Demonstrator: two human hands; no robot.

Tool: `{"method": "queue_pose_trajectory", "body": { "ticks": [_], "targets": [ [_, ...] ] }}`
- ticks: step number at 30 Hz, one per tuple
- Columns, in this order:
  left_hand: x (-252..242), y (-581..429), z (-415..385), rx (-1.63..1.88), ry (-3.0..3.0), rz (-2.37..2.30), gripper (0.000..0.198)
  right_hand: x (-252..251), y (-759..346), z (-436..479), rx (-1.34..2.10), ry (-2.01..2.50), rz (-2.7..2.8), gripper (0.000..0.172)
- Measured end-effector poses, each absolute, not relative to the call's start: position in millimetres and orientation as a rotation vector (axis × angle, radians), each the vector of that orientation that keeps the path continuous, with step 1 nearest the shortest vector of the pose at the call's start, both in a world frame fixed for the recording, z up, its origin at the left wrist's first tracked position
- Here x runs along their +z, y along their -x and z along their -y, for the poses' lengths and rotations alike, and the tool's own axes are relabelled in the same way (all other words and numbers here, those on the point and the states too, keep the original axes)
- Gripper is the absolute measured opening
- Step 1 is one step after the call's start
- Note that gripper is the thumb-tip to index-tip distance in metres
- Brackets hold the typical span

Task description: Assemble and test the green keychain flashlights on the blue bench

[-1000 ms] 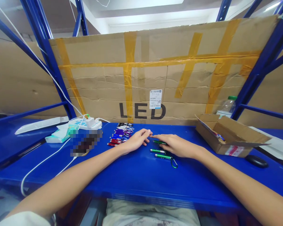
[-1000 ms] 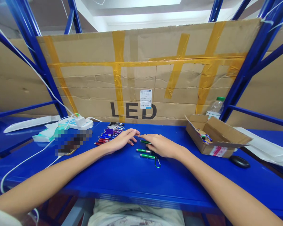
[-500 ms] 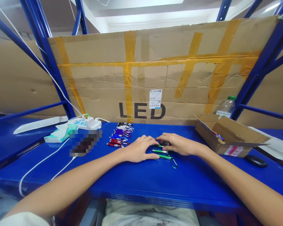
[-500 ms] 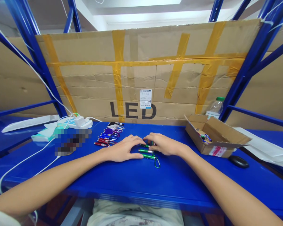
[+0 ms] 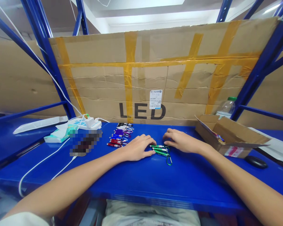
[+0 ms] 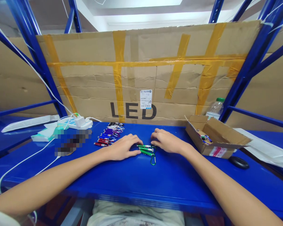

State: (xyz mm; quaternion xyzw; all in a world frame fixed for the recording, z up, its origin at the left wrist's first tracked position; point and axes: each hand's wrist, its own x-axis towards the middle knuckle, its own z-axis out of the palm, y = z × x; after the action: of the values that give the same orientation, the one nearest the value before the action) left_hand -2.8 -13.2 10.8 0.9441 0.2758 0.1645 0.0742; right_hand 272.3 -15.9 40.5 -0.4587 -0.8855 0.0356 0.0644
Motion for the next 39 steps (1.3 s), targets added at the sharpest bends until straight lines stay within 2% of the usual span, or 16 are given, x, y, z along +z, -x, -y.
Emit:
{"method": "queue_pose_trajectory", "body": {
  "ticks": [5,7,12,15,21,34,39],
  "targets": [
    [9,2,11,0.516,-2.829,-0.897,0.025,47,-265,25,0.254,1.366,2.629,0.04],
    [8,2,10,0.521,-2.825,-0.921,0.025,48,-264,27,0.295,1.374,2.63,0.038],
    [6,3,7,0.566,-2.816,-1.0,0.023,43,-272,20,0.332,1.259,2.745,0.005],
    [6,3,7,0.556,-2.8,-1.03,0.024,39,-277,15,0.309,1.253,2.762,0.016],
    [8,4,9,0.517,-2.8,-0.972,0.03,35,-271,16,0.272,1.175,2.775,0.009],
    [4,5,3,0.536,-2.809,-0.859,0.029,37,-269,17,0.327,1.152,2.769,0.011],
    [3,7,1,0.574,-2.793,-0.813,0.03,42,-272,18,0.308,1.136,2.782,0.017]
  ]
}}
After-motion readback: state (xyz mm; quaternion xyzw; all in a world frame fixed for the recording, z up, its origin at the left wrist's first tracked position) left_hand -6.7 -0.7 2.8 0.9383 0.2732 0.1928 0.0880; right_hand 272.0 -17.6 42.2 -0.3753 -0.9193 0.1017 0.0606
